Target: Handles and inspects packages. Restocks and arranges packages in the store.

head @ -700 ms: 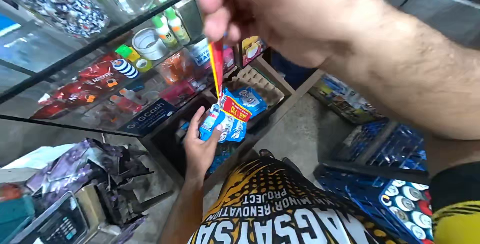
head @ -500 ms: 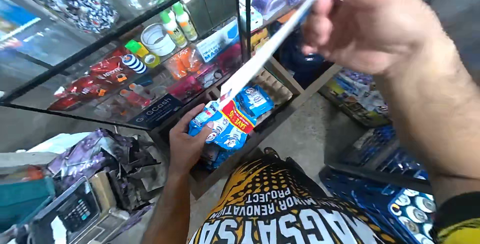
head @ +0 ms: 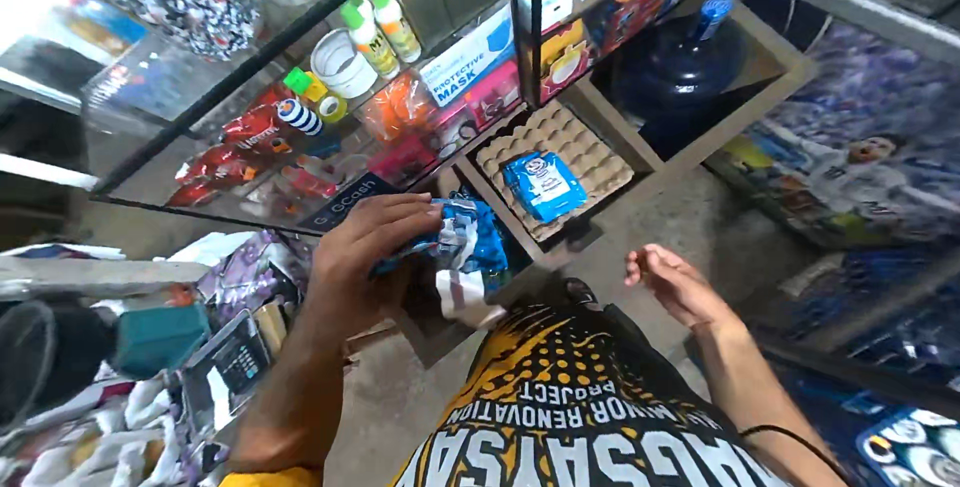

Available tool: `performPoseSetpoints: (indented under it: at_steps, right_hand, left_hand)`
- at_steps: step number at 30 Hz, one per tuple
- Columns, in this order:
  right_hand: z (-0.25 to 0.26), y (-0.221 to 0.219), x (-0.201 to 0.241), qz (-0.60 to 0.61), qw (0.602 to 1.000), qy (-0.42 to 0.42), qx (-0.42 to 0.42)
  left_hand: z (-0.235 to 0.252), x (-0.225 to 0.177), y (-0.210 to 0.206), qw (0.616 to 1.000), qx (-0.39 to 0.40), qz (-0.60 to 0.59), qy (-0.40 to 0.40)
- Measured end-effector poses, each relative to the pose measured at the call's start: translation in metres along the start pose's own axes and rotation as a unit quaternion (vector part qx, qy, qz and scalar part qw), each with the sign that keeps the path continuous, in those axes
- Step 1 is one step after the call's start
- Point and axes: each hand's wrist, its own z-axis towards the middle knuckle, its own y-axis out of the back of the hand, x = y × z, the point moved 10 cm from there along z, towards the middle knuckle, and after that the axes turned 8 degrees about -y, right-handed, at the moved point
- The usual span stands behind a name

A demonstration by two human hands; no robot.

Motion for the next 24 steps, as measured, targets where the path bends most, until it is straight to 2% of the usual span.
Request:
performPoseSetpoints:
  at_steps: [2, 4, 7, 10, 14, 24]
  right_hand:
    - [0.005, -0.022, 0.041, -0.129, 0.988, 0.073, -0.034]
    - [-0.003, -0.068, 0.098, -0.212, 0.959, 0.186, -0.021]
    - [-0.035, -0.155, 0.175, -0.240, 0.905, 0.345, 0.062]
    - [-0.062, -0.220, 0.212, -0.278, 0.838, 0.451, 0.129]
    - [-0.066, -0.254, 0.212, -0.332, 0.815, 0.449, 0.157]
    - [-0.061, -0.257, 0.199, -0.354, 0.815, 0.416, 0.190]
  left_hand:
    - [0.009, -0.004, 0.003, 0.999, 0.032, -0.020, -0.024]
    - [0.016, -0.005, 0.001, 0.995, 0.065, -0.063, -0.035]
    - [0.022, -0.008, -0.006, 0.985, 0.104, -0.128, -0.040]
    - [0.025, -0.014, -0.012, 0.979, 0.115, -0.164, -0.046]
    - [0.024, -0.021, -0.015, 0.974, 0.106, -0.192, -0.057]
    - [0.023, -0.024, -0.024, 0.970, 0.107, -0.210, -0.059]
